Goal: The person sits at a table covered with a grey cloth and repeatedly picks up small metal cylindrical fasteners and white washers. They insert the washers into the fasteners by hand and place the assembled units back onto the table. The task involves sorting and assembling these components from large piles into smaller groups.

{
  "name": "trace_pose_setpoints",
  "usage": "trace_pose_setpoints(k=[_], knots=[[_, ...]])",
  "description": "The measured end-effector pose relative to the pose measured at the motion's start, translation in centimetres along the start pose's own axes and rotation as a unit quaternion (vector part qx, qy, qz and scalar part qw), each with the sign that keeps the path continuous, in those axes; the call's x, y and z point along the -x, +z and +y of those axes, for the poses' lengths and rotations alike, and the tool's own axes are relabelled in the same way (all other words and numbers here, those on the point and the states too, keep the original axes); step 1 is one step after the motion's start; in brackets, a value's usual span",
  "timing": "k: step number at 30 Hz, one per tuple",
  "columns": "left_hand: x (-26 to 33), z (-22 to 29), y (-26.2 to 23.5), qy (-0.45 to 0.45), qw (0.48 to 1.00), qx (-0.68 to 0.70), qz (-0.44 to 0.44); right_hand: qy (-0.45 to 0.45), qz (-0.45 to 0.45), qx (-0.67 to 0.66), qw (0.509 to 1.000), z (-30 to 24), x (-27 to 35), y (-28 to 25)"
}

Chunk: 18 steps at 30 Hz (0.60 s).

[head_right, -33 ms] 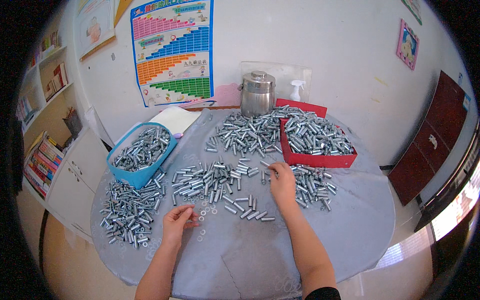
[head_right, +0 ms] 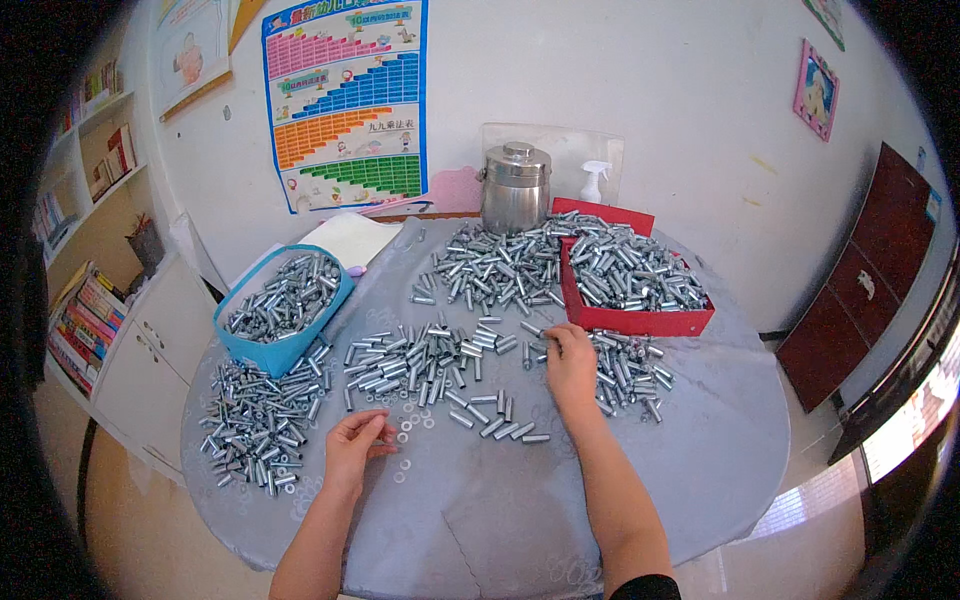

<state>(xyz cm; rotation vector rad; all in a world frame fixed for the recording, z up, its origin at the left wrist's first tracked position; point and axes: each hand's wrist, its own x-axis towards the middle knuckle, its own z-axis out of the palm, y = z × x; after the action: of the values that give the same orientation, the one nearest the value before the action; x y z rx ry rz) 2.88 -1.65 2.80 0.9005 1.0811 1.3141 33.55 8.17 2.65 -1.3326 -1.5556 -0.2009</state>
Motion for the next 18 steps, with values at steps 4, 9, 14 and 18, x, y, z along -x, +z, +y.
trace_pose_setpoints(k=[4,9,14,18], knots=[[-0.1,-0.2,-0.1,0.001,1.0,0.0,0.002,-0.004,0.011,0.093,0.996,1.9,0.1,-0.4],[-0.2,-0.3,-0.4,-0.004,1.0,-0.007,0.011,-0.075,0.006,0.181,0.981,-0.3,-0.6,-1.2],[-0.3,-0.4,-0.6,-0.005,1.0,-0.006,0.009,-0.083,-0.094,0.033,0.992,-2.2,-0.2,0.1],[-0.4,-0.7,-0.9,-0.002,1.0,0.001,0.0,-0.022,-0.162,-0.009,0.987,-2.7,0.1,2.6]])
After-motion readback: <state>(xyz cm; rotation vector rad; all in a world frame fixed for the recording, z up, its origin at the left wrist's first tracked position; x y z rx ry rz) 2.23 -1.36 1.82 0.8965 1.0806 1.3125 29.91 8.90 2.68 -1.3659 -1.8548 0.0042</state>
